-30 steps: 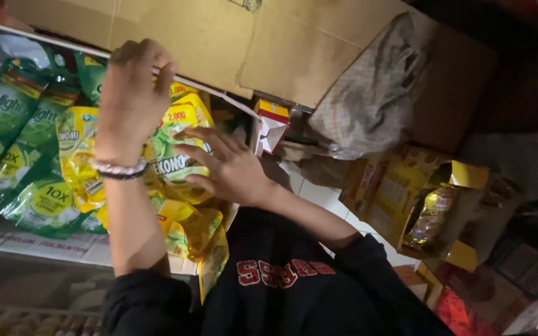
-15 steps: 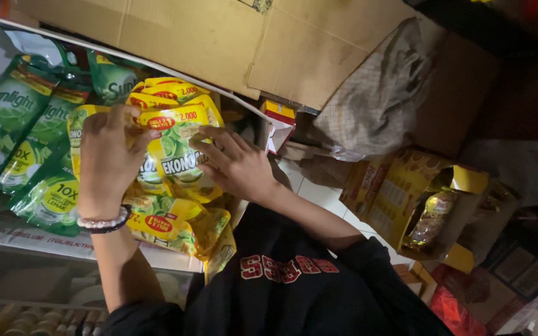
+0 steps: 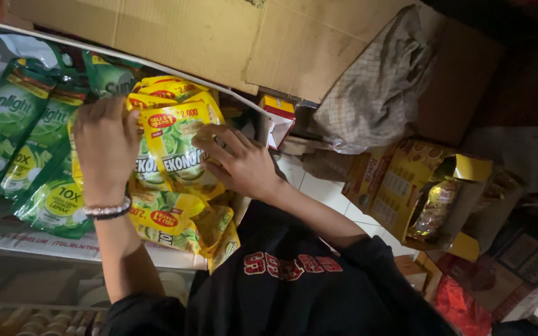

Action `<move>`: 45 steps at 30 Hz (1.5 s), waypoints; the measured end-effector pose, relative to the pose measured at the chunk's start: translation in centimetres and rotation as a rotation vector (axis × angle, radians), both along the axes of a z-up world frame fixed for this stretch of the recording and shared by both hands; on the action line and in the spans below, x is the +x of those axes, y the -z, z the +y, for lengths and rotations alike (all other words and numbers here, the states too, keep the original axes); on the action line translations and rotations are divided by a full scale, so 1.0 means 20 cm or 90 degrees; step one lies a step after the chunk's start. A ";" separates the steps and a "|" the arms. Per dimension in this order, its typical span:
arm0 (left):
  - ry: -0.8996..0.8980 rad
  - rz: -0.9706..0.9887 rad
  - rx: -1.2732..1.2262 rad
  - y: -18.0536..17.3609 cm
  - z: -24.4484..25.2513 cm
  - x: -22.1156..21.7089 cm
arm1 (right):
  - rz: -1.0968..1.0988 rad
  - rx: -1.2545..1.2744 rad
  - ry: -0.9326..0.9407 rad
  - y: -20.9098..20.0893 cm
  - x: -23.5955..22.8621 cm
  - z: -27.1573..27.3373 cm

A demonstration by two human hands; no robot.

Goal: The person repeatedly picks up yellow detergent packets from a cardboard box and stacks them on a shelf above. The person handles the packets one at a time or in small groups, aligning them before placing them on the shelf.

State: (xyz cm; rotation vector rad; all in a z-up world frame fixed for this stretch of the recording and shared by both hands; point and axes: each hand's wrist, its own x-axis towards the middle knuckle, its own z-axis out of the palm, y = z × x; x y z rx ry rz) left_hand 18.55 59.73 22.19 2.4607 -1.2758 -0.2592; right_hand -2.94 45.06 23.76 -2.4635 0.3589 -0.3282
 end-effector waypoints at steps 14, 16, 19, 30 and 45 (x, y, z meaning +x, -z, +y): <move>0.069 -0.075 -0.151 -0.24 0.16 -0.18 | -0.132 0.185 0.082 0.04 -0.07 0.00; 0.056 0.027 -0.164 -0.26 0.17 -0.21 | -0.149 0.304 0.073 0.04 -0.08 -0.03; 0.011 0.099 -0.207 -0.34 0.19 -0.28 | -0.147 0.551 -0.004 0.05 -0.06 -0.09; 0.077 0.169 -0.345 -0.68 -0.16 -0.27 | -0.227 0.667 -0.180 0.09 -0.03 -0.36; -0.013 0.903 -0.441 -0.49 -0.69 -0.33 | -0.193 1.298 0.129 0.41 -0.51 -0.22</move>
